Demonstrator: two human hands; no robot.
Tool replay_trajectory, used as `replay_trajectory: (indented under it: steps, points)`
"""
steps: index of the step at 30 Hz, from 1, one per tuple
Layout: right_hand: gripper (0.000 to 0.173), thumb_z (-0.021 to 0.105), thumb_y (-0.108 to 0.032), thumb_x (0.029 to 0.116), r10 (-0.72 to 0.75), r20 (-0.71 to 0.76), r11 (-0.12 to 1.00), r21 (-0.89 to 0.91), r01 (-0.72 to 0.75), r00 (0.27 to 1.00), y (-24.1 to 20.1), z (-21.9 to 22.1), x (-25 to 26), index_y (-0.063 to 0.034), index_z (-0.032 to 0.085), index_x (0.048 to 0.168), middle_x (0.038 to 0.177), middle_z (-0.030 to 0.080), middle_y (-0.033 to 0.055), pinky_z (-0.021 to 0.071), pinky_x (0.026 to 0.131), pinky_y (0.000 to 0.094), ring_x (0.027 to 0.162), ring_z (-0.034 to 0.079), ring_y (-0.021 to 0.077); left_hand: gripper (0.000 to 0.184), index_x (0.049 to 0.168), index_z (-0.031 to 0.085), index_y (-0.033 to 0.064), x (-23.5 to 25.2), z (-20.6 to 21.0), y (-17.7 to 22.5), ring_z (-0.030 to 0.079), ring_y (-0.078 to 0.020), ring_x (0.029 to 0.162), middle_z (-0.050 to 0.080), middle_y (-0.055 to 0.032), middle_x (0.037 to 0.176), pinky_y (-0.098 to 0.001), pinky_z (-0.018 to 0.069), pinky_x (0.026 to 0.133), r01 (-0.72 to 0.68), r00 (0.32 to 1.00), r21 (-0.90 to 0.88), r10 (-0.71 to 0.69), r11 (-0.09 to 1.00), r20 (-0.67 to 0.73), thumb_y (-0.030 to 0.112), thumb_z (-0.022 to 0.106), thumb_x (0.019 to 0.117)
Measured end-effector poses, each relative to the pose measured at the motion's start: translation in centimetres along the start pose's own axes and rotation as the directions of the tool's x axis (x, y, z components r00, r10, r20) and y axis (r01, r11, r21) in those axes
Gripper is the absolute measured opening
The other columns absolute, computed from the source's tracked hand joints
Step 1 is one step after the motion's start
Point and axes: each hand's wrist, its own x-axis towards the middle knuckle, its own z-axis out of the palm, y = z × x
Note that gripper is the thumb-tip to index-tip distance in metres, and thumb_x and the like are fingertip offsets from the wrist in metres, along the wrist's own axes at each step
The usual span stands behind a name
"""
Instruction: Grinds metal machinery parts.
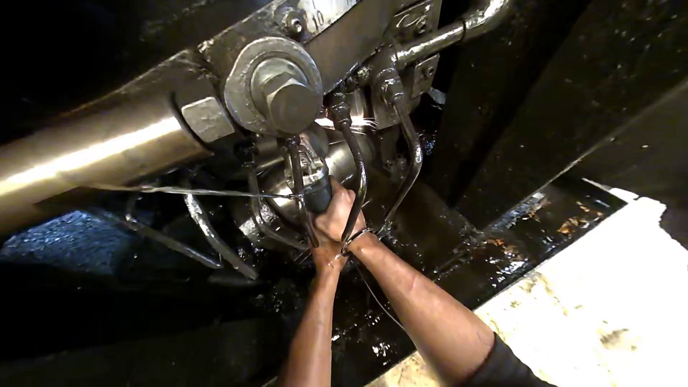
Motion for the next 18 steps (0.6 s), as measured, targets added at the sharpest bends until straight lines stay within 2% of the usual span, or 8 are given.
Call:
replay_trajectory:
  steps: [2,6,8,11,13,14,16,18]
  points:
    - [0.074,0.089,-0.043,0.0677,0.035,-0.002,0.999,0.02,-0.035,0.999,0.0,-0.8,-0.2,-0.0163,0.061,0.131,0.099,0.074,0.0081,0.0606,0.079,0.0525,0.091,0.074,0.0248,0.067,0.144,0.048,-0.0071,-0.1,0.1,0.7,0.052,-0.0368,0.135,0.055,-0.0275,0.142,-0.0491,0.0389,0.115,0.029,0.998,0.038,-0.031,0.999,0.055,0.022,0.077,0.0913]
    - [0.077,0.089,-0.047,0.0669,0.072,-0.053,0.997,-0.001,-0.072,0.996,0.5,-2.1,-0.5,-0.0189,0.062,0.134,0.106,0.075,0.0081,0.0594,0.084,0.0548,0.098,0.073,0.0258,0.072,0.141,0.049,-0.0052,0.4,1.9,0.5,0.056,-0.0306,0.13,0.06,-0.0228,0.136,-0.0446,0.0434,0.113,0.013,0.998,-0.219,-0.025,0.976,-0.053,0.015,0.084,0.0815]
    - [0.079,0.089,-0.048,0.0655,0.064,-0.062,0.997,-0.039,-0.067,0.996,0.8,-2.5,-0.5,-0.0183,0.062,0.133,0.107,0.074,0.0092,0.0589,0.084,0.0537,0.099,0.072,0.027,0.068,0.141,0.051,-0.0035,0.3,2.0,1.2,0.056,-0.0285,0.13,0.061,-0.0205,0.136,-0.0439,0.0428,0.113,-0.023,0.998,-0.258,0.006,0.966,-0.067,0.017,0.083,0.0846]
    - [0.078,0.087,-0.049,0.0647,0.049,-0.075,0.996,-0.065,-0.054,0.996,1.4,-2.8,-0.5,-0.0167,0.063,0.131,0.103,0.074,0.0101,0.0583,0.082,0.0533,0.098,0.072,0.0284,0.058,0.131,0.059,-0.0001,0.3,2.3,1.7,0.065,-0.0202,0.115,0.069,-0.0135,0.12,-0.0412,0.0514,0.103,-0.127,0.983,-0.305,0.079,0.944,-0.165,0.024,0.083,0.0836]
    - [0.08,0.086,-0.052,0.0656,0.051,-0.069,0.996,-0.07,-0.056,0.996,1.7,-3.1,-0.5,-0.0146,0.063,0.132,0.101,0.073,0.0113,0.0573,0.081,0.0541,0.097,0.071,0.0299,0.056,0.126,0.062,0.0,0.3,2.7,1.8,0.067,-0.0207,0.11,0.071,-0.0135,0.115,-0.043,0.0529,0.1,-0.168,0.975,-0.294,0.114,0.941,-0.191,0.028,0.083,0.0825]
    - [0.078,0.085,-0.055,0.0656,0.043,-0.084,0.996,-0.076,-0.049,0.996,2.0,-3.0,-0.5,-0.0135,0.065,0.129,0.1,0.074,0.0107,0.0573,0.08,0.0535,0.096,0.071,0.029,0.054,0.124,0.063,0.0007,0.2,2.8,1.8,0.067,-0.0204,0.109,0.071,-0.0128,0.113,-0.0429,0.0537,0.099,-0.176,0.974,-0.291,0.123,0.94,-0.19,0.028,0.083,0.0826]
    - [0.07,0.084,-0.06,0.065,0.025,-0.132,0.998,-0.061,-0.033,0.991,2.5,-2.9,-0.6,-0.0119,0.069,0.114,0.096,0.074,0.009,0.057,0.079,0.0528,0.093,0.072,0.0267,0.054,0.123,0.063,0.0003,0.1,2.9,2.0,0.068,-0.0213,0.108,0.071,-0.013,0.112,-0.0436,0.0545,0.098,-0.174,0.976,-0.294,0.125,0.94,-0.179,0.026,0.085,0.0818]
    - [0.067,0.085,-0.06,0.0649,0.032,-0.146,0.999,-0.035,-0.037,0.989,2.8,-3.0,-0.8,-0.0116,0.07,0.109,0.093,0.074,0.0082,0.0575,0.078,0.0534,0.091,0.072,0.0259,0.055,0.125,0.063,0.0001,-0.2,3.2,2.0,0.068,-0.0241,0.107,0.071,-0.0147,0.113,-0.0463,0.0548,0.096,-0.153,0.982,-0.273,0.116,0.95,-0.149,0.027,0.084,0.0815]
